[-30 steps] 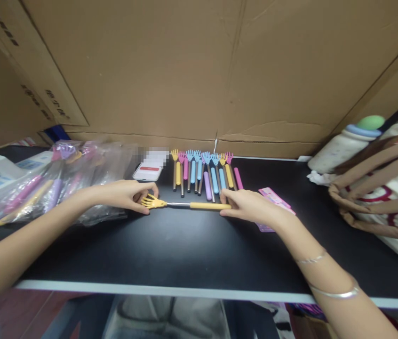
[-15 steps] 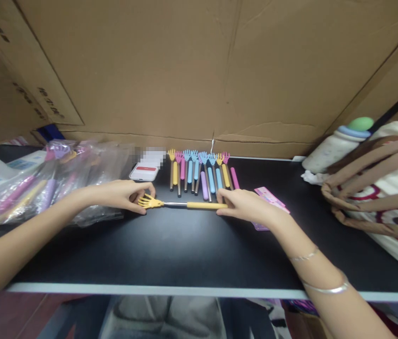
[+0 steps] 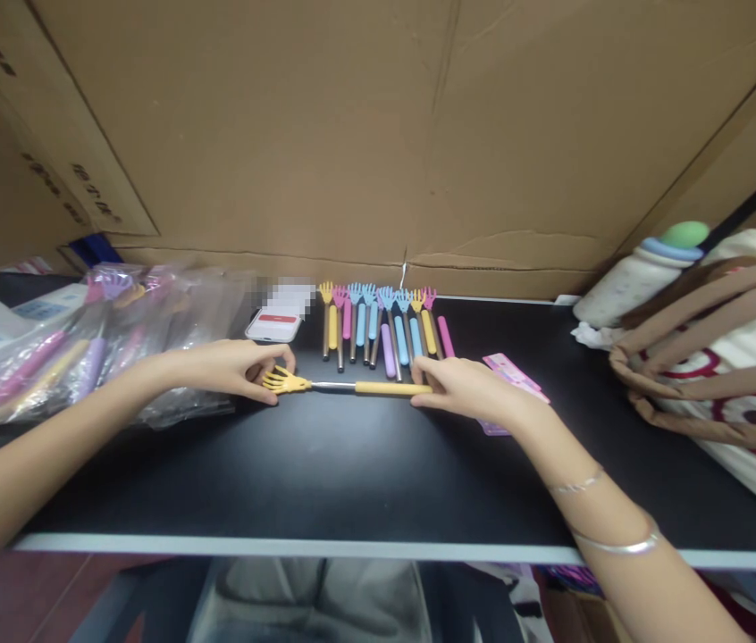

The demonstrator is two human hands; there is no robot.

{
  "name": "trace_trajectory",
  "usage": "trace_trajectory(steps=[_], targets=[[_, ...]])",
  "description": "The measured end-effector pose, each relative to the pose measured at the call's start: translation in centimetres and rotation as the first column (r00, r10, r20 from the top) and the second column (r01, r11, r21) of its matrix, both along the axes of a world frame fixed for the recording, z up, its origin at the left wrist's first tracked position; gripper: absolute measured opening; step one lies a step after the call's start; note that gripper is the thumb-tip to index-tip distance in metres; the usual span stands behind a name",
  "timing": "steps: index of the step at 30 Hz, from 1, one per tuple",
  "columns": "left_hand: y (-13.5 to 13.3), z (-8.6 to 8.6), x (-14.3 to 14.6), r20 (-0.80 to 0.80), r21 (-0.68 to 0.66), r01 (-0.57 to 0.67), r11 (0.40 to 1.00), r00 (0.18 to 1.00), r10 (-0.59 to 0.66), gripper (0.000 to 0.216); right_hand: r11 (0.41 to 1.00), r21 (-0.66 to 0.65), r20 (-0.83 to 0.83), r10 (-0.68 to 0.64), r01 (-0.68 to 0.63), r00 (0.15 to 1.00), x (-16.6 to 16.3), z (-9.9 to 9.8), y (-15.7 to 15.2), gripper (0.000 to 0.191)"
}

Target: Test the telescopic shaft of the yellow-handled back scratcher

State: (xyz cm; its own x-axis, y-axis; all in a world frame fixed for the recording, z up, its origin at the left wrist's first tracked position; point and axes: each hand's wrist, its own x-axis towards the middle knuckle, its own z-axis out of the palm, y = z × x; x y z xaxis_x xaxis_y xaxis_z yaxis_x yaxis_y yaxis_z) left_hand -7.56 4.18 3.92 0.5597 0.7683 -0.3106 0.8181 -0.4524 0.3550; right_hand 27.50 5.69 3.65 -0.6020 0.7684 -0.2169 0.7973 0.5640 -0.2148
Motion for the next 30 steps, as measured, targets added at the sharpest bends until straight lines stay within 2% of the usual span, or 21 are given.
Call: trace_trajectory(steps=[30], targets=[[-0.21,0.33,0.15,-0.007,0.008,-0.001,1.000,1.000,0.001,0.046,1.000,-0.005,0.002,-0.016,0.016,1.000,-0.42,0.44,-0.32,0.023]])
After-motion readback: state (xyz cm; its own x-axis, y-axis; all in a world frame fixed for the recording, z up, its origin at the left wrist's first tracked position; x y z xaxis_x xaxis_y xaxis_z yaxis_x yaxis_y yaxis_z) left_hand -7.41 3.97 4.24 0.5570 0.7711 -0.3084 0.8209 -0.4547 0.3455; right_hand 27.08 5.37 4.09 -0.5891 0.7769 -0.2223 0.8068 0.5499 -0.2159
